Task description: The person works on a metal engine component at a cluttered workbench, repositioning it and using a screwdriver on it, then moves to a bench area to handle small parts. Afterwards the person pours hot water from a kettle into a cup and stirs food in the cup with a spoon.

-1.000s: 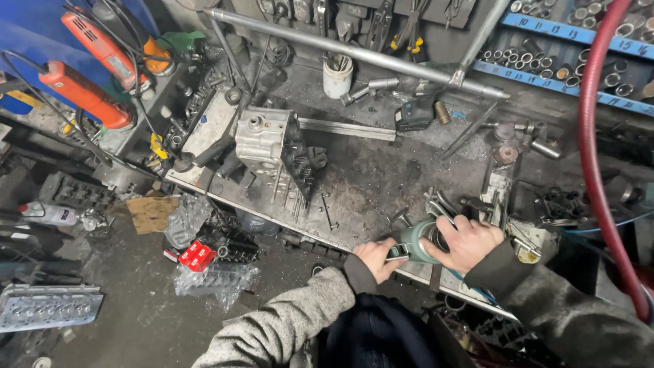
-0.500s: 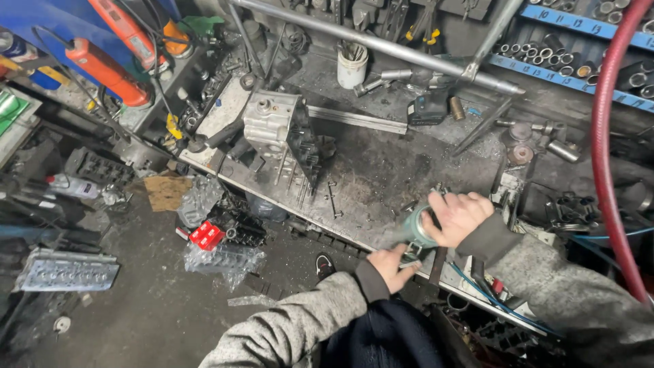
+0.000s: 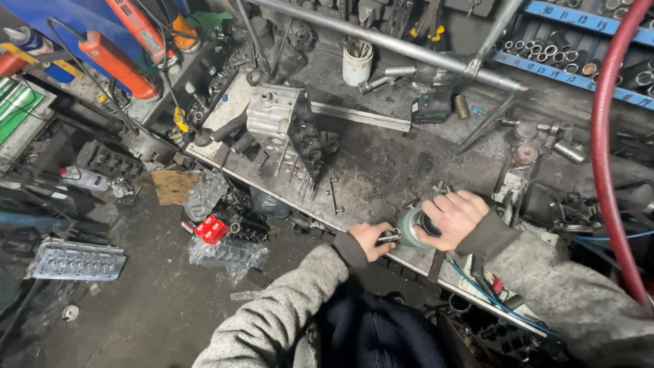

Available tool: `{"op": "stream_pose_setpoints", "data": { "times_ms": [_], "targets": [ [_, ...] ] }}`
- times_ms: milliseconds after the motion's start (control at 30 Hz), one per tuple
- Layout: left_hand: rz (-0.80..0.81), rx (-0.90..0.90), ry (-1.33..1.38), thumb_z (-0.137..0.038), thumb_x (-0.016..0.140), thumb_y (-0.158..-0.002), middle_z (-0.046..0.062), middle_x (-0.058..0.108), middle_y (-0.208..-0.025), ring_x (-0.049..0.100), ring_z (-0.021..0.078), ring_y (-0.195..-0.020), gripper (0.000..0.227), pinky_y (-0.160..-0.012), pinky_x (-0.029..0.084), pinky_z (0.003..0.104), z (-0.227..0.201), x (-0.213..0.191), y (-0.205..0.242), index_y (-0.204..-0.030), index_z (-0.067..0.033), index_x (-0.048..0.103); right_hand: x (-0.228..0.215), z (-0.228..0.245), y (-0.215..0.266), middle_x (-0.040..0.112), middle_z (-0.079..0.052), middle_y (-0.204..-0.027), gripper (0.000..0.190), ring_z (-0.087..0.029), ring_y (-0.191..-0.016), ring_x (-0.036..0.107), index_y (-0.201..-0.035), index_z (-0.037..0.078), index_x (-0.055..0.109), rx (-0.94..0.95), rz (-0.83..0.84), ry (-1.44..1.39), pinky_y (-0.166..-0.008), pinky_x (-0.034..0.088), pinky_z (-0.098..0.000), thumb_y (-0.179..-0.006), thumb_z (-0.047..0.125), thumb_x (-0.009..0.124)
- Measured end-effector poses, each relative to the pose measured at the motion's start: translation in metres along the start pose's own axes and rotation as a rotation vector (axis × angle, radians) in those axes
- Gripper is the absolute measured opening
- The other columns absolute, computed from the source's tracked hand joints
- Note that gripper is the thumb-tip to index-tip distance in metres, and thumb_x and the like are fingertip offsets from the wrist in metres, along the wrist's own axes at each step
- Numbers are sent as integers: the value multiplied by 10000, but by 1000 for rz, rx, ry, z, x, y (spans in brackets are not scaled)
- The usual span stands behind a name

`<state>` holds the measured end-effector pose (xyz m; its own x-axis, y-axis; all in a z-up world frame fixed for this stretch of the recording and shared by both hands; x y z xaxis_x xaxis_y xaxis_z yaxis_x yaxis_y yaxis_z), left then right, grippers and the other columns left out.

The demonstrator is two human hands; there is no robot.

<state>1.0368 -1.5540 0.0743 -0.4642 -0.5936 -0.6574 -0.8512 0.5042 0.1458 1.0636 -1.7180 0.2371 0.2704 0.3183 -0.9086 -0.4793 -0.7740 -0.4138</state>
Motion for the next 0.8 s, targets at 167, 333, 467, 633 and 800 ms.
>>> {"op": "stream_pose_setpoints", "data": {
  "times_ms": [167, 333, 467, 633, 800],
  "targets": [
    [-151, 17, 60, -511, 710, -924, 189, 724, -829, 716, 401, -803, 511, -774, 569, 491, -31, 53, 20, -1218, -99, 642, 10, -5, 11, 532, -42, -589, 440, -225, -507, 580, -728, 103, 602, 232, -26, 122, -512, 454, -363, -797, 520, 725],
    [-35, 1, -3, -530, 702, -870, 146, 750, -824, 730, 367, -747, 464, -719, 572, 475, -10, 15, -1, -1133, -149, 672, 10, -16, 17, 578, -50, -624, 575, -235, -509, 624, -803, 105, 640, 460, 239, 200, -476, 481, -352, -786, 674, 722],
    [54, 50, 5, -495, 721, -874, 150, 758, -865, 728, 347, -767, 452, -734, 562, 486, 15, 11, -10, -1147, -140, 663, 7, -5, 9, 629, -67, -711, 537, -240, -599, 662, -909, 103, 630, 110, 60, 46, -575, 513, -346, -772, 618, 700],
    [37, -94, 50, -474, 602, -948, 118, 752, -912, 750, 310, -728, 430, -711, 610, 443, -16, 62, 13, -1205, -129, 622, 14, -2, 10, 663, -82, -673, 571, -256, -559, 688, -900, 91, 633, 239, 82, 77, -591, 549, -373, -751, 639, 690],
    [57, -73, -69, -450, 738, -859, 183, 748, -892, 733, 341, -800, 475, -791, 591, 454, -36, 42, -1, -1139, -72, 676, 10, -8, 22, 660, -82, -708, 566, -245, -595, 695, -918, 119, 629, 388, 296, 101, -523, 550, -368, -803, 669, 691]
  ]
}}
Point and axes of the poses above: each hand's wrist, its own y-axis away from the middle knuckle, its own x-axis out of the palm, z = x × y, the point moved 6 cm from there along -y, towards the middle knuckle
